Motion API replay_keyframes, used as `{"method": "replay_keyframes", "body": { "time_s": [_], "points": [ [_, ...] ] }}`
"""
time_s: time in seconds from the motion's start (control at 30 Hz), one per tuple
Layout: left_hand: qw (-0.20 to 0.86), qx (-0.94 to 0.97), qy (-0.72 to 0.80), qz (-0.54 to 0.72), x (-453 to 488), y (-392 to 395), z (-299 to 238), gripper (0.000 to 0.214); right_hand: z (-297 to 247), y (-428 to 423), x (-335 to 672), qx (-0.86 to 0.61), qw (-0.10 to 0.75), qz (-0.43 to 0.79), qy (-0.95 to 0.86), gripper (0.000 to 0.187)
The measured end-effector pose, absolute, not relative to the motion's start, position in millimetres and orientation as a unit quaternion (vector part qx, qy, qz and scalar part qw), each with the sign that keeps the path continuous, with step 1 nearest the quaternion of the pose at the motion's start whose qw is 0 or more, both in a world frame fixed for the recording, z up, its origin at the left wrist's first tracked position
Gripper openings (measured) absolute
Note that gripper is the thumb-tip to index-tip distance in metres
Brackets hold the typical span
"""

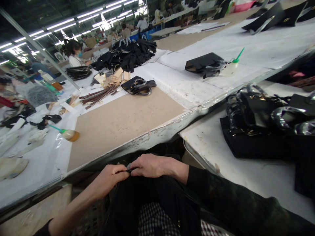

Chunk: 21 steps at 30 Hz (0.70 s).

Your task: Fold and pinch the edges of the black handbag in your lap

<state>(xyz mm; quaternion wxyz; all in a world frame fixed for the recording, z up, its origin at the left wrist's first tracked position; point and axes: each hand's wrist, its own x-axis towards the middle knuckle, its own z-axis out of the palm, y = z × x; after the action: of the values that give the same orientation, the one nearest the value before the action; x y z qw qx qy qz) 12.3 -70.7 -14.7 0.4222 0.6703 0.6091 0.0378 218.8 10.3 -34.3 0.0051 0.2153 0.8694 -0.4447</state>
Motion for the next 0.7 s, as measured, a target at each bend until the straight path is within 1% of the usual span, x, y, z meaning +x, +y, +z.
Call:
{"method": "replay_keyframes", "body": {
  "time_s": [0.07,0.17,0.23,0.37,0.43,0.57,0.63,0.7],
  "points": [
    [0.442,0.659,0.609,0.023,8.1,-70.2,-7.7,0.026,-32.6,10.5,213.4,0.195,0.010,-0.437,0.878,0.030],
    [0.460,0.644,0.611,-0.007,4.3,-76.1,6.1,0.021,-31.7,10.9,203.8,0.188,0.025,-0.401,0.896,0.023],
    [0.469,0.636,0.612,-0.026,3.3,-85.2,16.3,0.022,-31.8,10.5,199.6,0.190,0.029,-0.375,0.907,0.023],
    [0.428,0.633,0.642,-0.059,1.2,-111.4,35.2,0.023,-36.7,8.5,200.4,0.202,0.019,-0.355,0.913,0.027],
    [0.396,0.625,0.669,-0.067,-0.3,-126.2,41.1,0.023,-41.1,7.8,203.3,0.207,0.007,-0.379,0.902,0.029],
    [0.353,0.603,0.710,-0.087,-3.7,-156.0,39.9,0.029,-45.4,9.0,206.4,0.158,-0.023,-0.505,0.848,0.030],
    [0.347,0.598,0.717,-0.087,-6.5,-169.8,34.2,0.029,-42.8,10.9,204.3,0.112,-0.028,-0.558,0.822,0.029],
    [0.356,0.594,0.719,-0.064,-9.9,-182.8,27.8,0.027,-38.7,13.5,198.9,0.080,-0.019,-0.580,0.810,0.029]
  ]
}}
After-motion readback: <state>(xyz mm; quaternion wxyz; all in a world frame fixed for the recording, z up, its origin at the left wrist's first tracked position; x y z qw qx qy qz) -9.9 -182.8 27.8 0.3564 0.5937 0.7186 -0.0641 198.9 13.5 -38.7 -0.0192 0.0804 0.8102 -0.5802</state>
